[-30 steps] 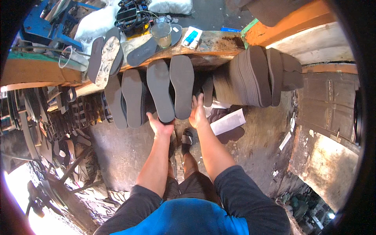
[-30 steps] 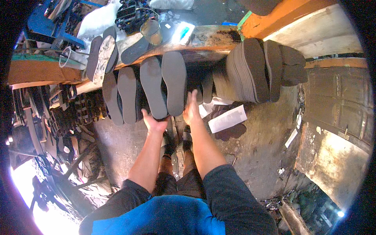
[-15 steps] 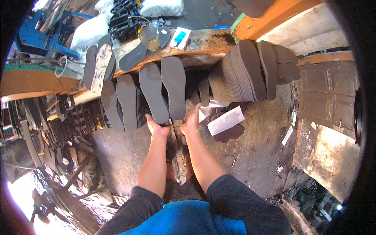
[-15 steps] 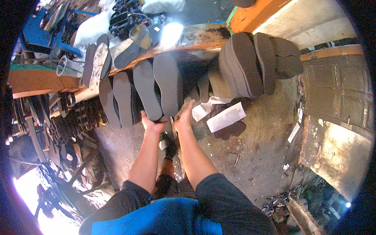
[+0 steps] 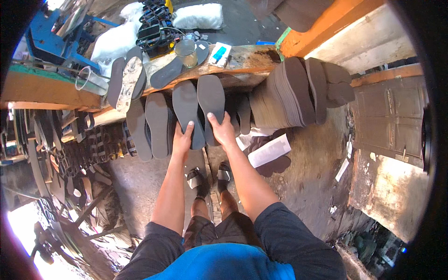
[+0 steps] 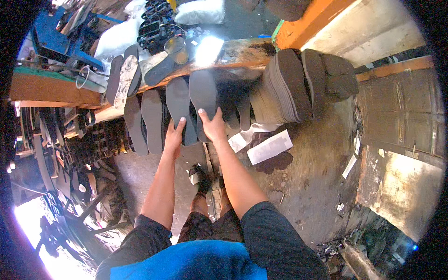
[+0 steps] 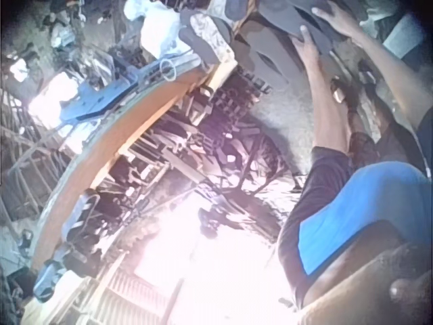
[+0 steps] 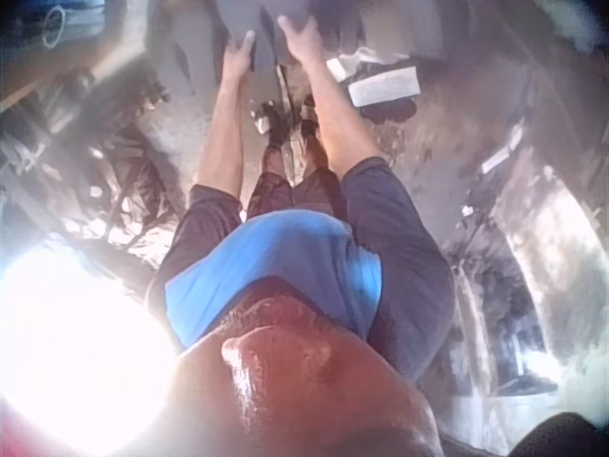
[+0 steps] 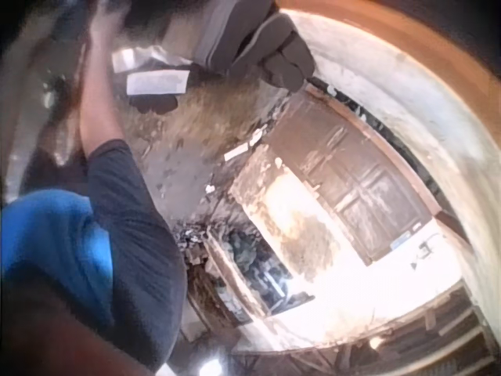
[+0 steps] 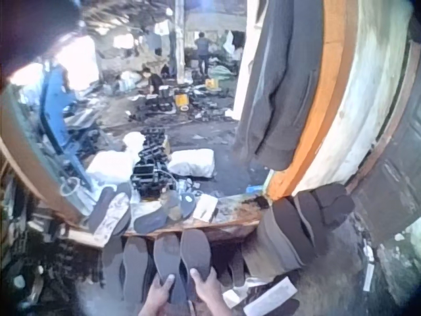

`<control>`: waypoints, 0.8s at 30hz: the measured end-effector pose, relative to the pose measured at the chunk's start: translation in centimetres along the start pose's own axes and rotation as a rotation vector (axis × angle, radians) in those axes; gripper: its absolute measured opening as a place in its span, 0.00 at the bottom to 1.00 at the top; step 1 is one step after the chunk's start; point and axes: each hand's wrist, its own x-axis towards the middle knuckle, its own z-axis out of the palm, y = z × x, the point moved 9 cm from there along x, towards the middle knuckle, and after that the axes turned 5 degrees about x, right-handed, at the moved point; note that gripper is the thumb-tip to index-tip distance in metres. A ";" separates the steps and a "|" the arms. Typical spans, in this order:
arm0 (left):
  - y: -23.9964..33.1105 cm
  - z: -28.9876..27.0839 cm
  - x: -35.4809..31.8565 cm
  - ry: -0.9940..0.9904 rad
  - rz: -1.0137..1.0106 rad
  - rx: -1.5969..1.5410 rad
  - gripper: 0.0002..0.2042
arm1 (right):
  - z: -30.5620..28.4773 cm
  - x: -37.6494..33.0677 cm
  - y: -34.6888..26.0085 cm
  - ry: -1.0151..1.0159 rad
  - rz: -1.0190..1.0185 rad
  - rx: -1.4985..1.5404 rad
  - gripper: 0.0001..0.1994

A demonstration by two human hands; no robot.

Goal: The person gathers and stacks gray shoe soles on the floor, aligning them into neat piles. They repeatedly pick up, align, and place the soles into stacks, then move the stacks to a nearby wooden shelf.

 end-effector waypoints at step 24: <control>-14.3 -14.7 -19.1 0.033 -0.117 0.431 0.29 | -19.5 -7.8 19.6 -0.184 -0.111 -0.614 0.26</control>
